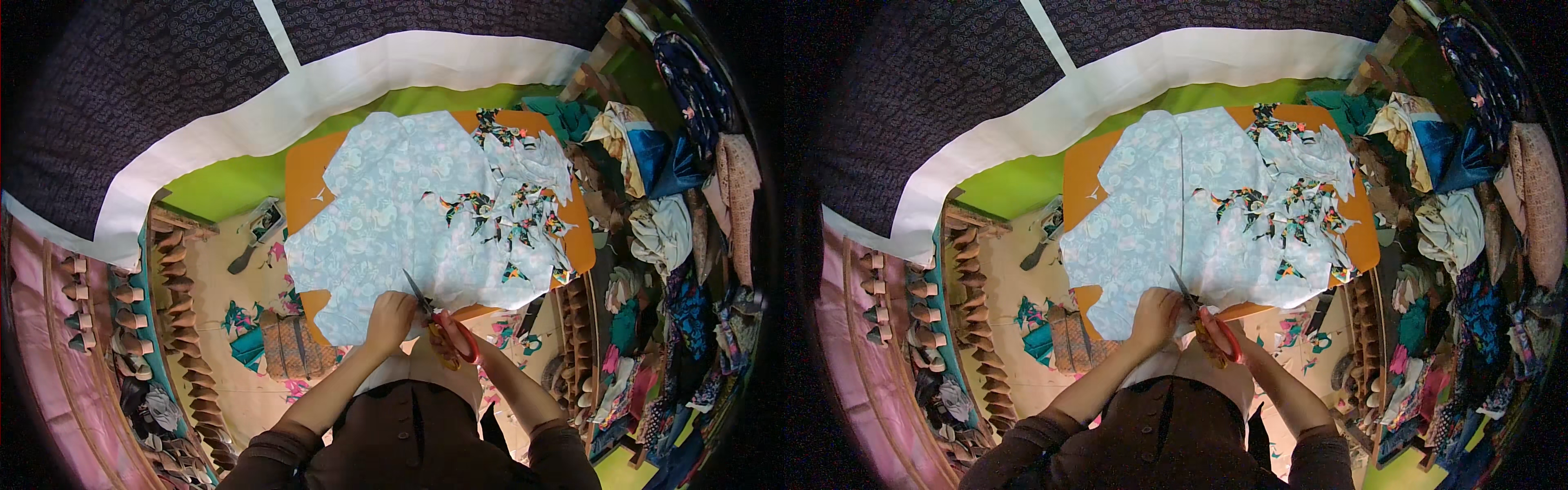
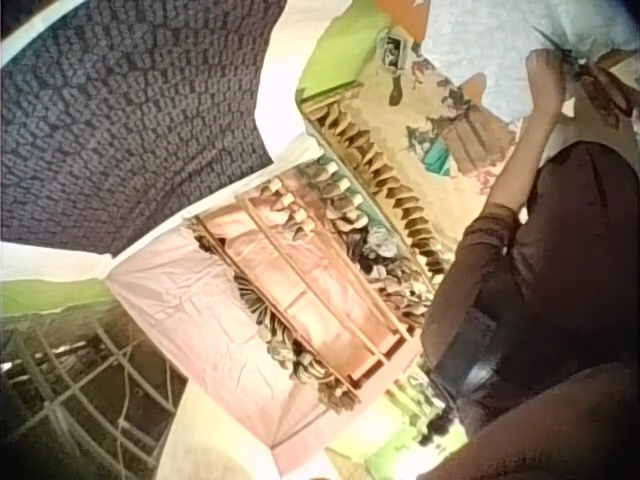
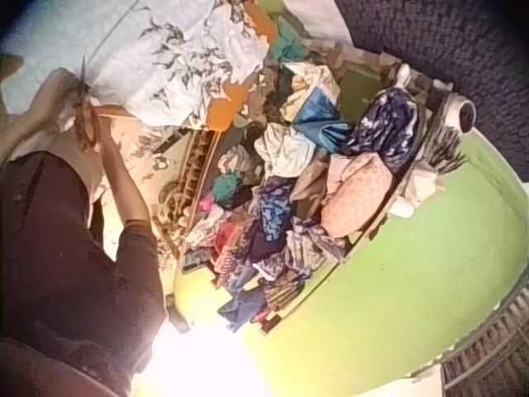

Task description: Using scissors to cut pieces of patterned fabric on a table.

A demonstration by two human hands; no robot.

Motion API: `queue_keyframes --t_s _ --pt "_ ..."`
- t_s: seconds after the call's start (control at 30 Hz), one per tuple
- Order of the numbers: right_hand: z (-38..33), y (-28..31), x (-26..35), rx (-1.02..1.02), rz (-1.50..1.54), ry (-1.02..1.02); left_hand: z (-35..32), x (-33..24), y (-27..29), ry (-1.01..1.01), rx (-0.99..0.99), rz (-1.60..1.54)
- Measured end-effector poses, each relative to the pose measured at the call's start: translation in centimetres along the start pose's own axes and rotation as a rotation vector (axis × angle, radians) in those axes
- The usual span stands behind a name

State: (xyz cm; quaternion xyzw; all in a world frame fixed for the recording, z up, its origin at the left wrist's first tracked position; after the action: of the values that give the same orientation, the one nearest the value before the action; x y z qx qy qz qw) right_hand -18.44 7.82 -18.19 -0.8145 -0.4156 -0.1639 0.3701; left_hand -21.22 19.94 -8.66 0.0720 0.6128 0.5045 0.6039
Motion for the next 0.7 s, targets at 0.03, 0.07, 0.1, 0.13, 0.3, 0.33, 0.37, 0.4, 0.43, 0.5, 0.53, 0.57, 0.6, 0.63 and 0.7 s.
queue_keyframes --t_s 0.03,0.07,0.1,0.13,0.3,0.33,0.37,0.4,0.43,0.5,0.53,0.57,0.6,0.63,0.7 --pt "-0.1 0.1 0.4 -0.033 -0.041 -0.003 0.0 0.1 0.2 0.003 -0.008 0.001" --pt "-0.3 -0.1 0.8 -0.03 -0.042 -0.003 -0.2 0.3 0.2 0.005 -0.01 0.003" --pt "-0.4 -0.2 0.8 -0.042 -0.03 -0.074 -0.4 0.6 0.1 0.002 -0.008 0.015" --pt "-0.6 -0.1 0.5 -0.055 -0.017 -0.142 -0.4 0.6 0.1 -0.004 -0.006 0.027" --pt "-0.6 -0.7 1.2 -0.079 0.043 -0.087 -0.4 0.1 0.5 -0.008 0.032 0.006" --pt "-0.6 -1.1 1.7 -0.085 0.111 -0.066 -0.3 -0.1 0.4 -0.02 0.065 0.01" --pt "-0.3 -1.3 1.7 -0.083 0.109 -0.065 -0.4 -0.2 0.4 -0.02 0.064 0.011" --pt "0.0 -1.6 1.8 -0.056 0.091 -0.057 -0.5 -0.1 0.3 -0.013 0.051 0.016" --pt "0.2 -1.8 1.8 -0.03 0.073 -0.049 -0.5 -0.1 0.4 -0.007 0.038 0.02" --pt "0.9 -0.9 1.3 -0.037 -0.002 -0.054 -0.5 -0.1 0.7 -0.017 0.016 0.019" --pt "1.0 -0.6 1.3 -0.042 -0.074 -0.062 -0.6 0.0 1.0 -0.024 -0.005 0.018" --pt "1.1 -0.5 1.4 -0.041 -0.074 -0.06 -0.7 0.1 1.1 -0.025 -0.006 0.02" --pt "1.0 -0.2 1.3 -0.072 -0.065 -0.092 -0.8 0.3 1.1 -0.017 0.003 0.002" --pt "0.9 0.0 1.2 -0.103 -0.055 -0.123 -1.0 0.4 1.2 -0.009 0.011 -0.016" --pt "1.2 -0.5 1.1 -0.051 -0.032 -0.121 -1.3 0.8 1.2 -0.019 0.0 0.008"
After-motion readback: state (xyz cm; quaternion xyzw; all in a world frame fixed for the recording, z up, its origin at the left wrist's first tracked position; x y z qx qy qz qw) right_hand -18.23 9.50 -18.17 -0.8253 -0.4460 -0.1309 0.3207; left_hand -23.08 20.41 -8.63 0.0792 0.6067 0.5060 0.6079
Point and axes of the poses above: each hand's wrist, its own z-axis towards the middle knuckle, its own y-axis out of the back of the hand, x = y × z, the point moved 9 cm from there along z, towards the middle knuckle, and after that the axes turned 5 degrees about y, right-handed, at the moved point
